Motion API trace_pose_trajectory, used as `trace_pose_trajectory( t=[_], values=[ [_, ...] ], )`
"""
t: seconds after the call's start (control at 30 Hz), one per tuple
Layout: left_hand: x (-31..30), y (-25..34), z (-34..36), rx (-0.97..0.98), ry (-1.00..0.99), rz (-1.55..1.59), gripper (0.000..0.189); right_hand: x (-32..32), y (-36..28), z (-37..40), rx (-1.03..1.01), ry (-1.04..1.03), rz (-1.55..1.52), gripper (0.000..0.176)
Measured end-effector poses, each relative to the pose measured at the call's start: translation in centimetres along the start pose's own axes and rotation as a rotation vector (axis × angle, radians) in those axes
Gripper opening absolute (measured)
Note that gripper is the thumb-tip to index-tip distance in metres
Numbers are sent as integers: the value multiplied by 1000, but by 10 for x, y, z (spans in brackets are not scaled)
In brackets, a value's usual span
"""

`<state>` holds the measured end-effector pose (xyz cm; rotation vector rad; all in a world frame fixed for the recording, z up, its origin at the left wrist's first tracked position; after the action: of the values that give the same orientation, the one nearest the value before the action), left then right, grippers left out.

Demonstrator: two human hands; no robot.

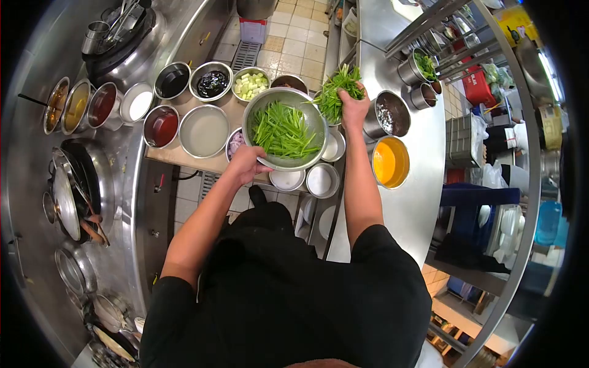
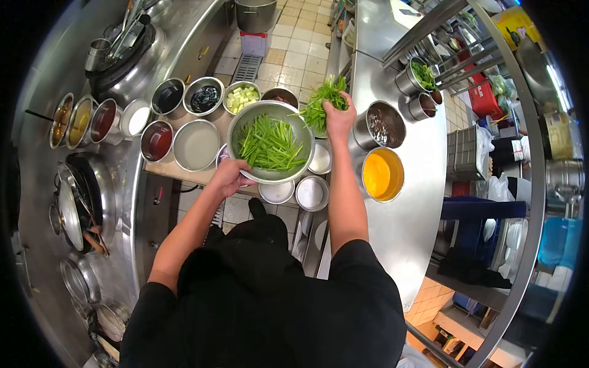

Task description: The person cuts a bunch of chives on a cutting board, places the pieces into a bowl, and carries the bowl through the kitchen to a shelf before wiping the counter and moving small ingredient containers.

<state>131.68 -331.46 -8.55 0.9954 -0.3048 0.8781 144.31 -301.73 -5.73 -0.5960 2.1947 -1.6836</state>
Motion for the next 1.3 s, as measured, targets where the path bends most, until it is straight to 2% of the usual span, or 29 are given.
trace_pose_trajectory(
  t=[0.1, 0.13, 0.23, 0.37, 0.4, 0.5, 0.6, 0.63, 0.67, 0.77, 0.8, 0.87, 0.9, 0.97, 1.03, 1.1, 1.17, 1.23, 1.3],
  values=[
    [1, 1, -6, -10, 43, -19, 42, -20, 44, -13, 43, 46, 239, 38],
    [-1, 1, -6, -11, 50, -21, 41, -32, 85, -20, 15, 42, 323, 41],
    [-7, 2, -3, -12, 67, -32, 42, -26, 107, -16, -71, -35, 668, 41],
    [-9, 6, 6, 4, 86, -32, 44, -14, 144, -13, 231, -459, 958, 45],
    [-10, 6, 6, 12, 86, -31, 44, -10, 147, -13, 290, -537, 1021, 55],
    [-11, 7, 7, 21, 87, -23, 44, -6, 150, -20, 341, -681, 1103, 63],
    [-11, 9, 5, 6, 76, -11, 43, -10, 133, -33, 354, -812, 1093, 67],
    [-12, 8, 3, 7, 67, -11, 43, -8, 112, -37, 371, -842, 1095, 67],
    [-13, 8, 1, 8, 58, -12, 43, -2, 74, -36, 416, -847, 1129, 59],
    [-7, 11, -4, 44, 61, -25, 40, 1, 31, -36, 360, -620, 1077, 45],
    [-5, 11, -6, 50, 64, -30, 40, 9, 7, -32, 281, -547, 962, 40],
    [1, 13, -13, 60, 67, -40, 40, 29, -15, -17, 331, -639, 793, 43],
    [1, 12, -16, 55, 53, -30, 40, 39, -20, -6, 357, -680, 706, 44],
    [2, 13, -23, 48, 27, -19, 40, 63, -16, 26, 192, -872, 771, 51],
    [15, 24, -16, 96, 69, -60, 39, 84, -15, 58, -161, -780, 990, 56],
    [15, 29, -14, 137, 118, -70, 38, 104, -12, 70, -173, -710, 918, 45],
    [-14, 29, -8, 161, 165, -48, 35, 127, 1, 73, -59, -815, 765, 42],
    [-21, 47, 15, 186, 207, -64, 31, 151, 3, 74, -59, -831, 710, 33],
    [-42, 56, 27, 132, 240, -54, 29, 163, -11, 74, -98, -716, 602, 29]
  ],
)
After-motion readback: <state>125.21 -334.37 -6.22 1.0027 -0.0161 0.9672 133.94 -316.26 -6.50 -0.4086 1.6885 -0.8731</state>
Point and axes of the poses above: each hand's wrist, its own z-axis away from the middle knuckle, its own x-axis out of the palm, y = z × x, the point moved 3 cm from there along -z, towards the middle knuckle, and after that the axes turned 12 degrees about -y, right-handed, at the moved point
